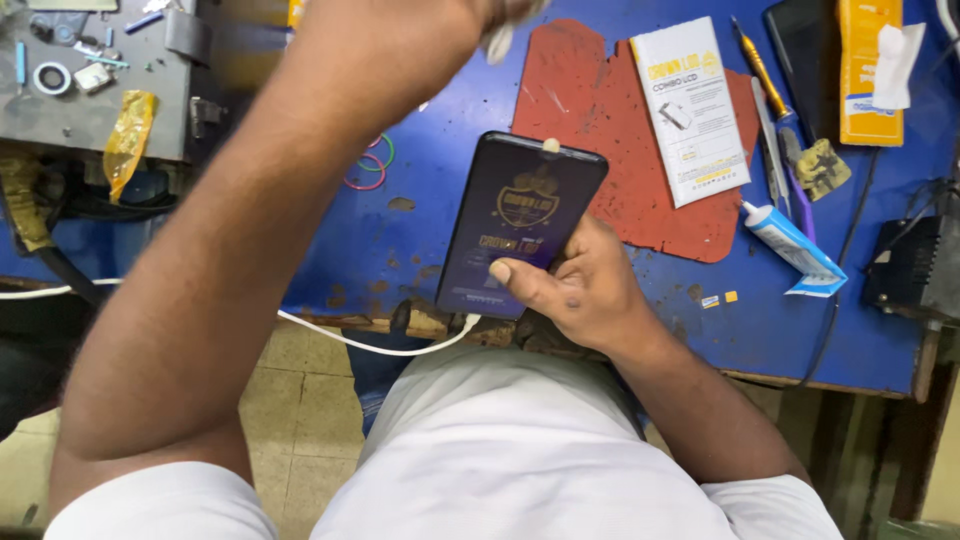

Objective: The person applies adhesive from a tube onto the internal frame of a mobile phone and then presses a replacement screen assembly onto the frame. They use a cloth to wipe excess adhesive from the edges of the phone and then wrap several rubber bands around the device to secure the screen during bonding.

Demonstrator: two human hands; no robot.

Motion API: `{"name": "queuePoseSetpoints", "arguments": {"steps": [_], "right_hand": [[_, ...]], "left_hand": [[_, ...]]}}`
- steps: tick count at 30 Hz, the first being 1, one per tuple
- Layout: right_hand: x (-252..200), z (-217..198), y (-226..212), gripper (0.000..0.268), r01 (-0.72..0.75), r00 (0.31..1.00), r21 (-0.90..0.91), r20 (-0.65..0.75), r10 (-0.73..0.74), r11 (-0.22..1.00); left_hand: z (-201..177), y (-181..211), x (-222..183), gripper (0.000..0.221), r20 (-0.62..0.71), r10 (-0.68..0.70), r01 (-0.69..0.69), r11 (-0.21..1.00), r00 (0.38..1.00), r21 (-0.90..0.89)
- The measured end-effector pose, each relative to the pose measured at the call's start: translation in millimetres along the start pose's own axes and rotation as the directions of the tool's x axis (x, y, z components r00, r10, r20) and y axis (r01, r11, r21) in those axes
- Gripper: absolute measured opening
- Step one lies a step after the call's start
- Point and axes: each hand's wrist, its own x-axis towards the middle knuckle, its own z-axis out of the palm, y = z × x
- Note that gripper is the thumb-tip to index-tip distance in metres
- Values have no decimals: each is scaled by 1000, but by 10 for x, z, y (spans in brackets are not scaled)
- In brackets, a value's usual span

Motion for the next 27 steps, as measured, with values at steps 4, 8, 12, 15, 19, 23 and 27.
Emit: {"name": "queuePoseSetpoints", "arguments": {"steps": [4, 8, 12, 15, 19, 23, 27], "right_hand": [[-68, -119, 50, 31, -16, 1000, 36, -21, 17, 999], [-60, -231, 100, 30, 5, 999, 55, -52, -3, 998], [-66, -296, 117, 31, 14, 995, 124, -97, -2, 992], [-85, -330, 112, 28, 36, 995, 216, -101, -15, 976], [-92, -366, 93, 30, 85, 984, 258, -171, -41, 962], [-110, -416, 67, 31, 189, 948, 324, -308, -85, 927], [-142, -530, 81, 24, 230, 918, 376, -390, -72, 898]], "left_hand": [[407, -366, -33, 9, 90, 195, -205, 971, 977, 121], [650, -437, -154, 9, 166, 94, -140, 946, 982, 291], [710, -352, -169, 21, 142, 55, -109, 907, 988, 407], [719, -331, -150, 26, 144, 107, -158, 894, 984, 418], [710, -426, -152, 12, 96, 217, -237, 913, 972, 333], [626, -565, -141, 24, 107, 219, -235, 955, 970, 179], [547, -638, -230, 27, 72, 226, -235, 959, 972, 161]]}}
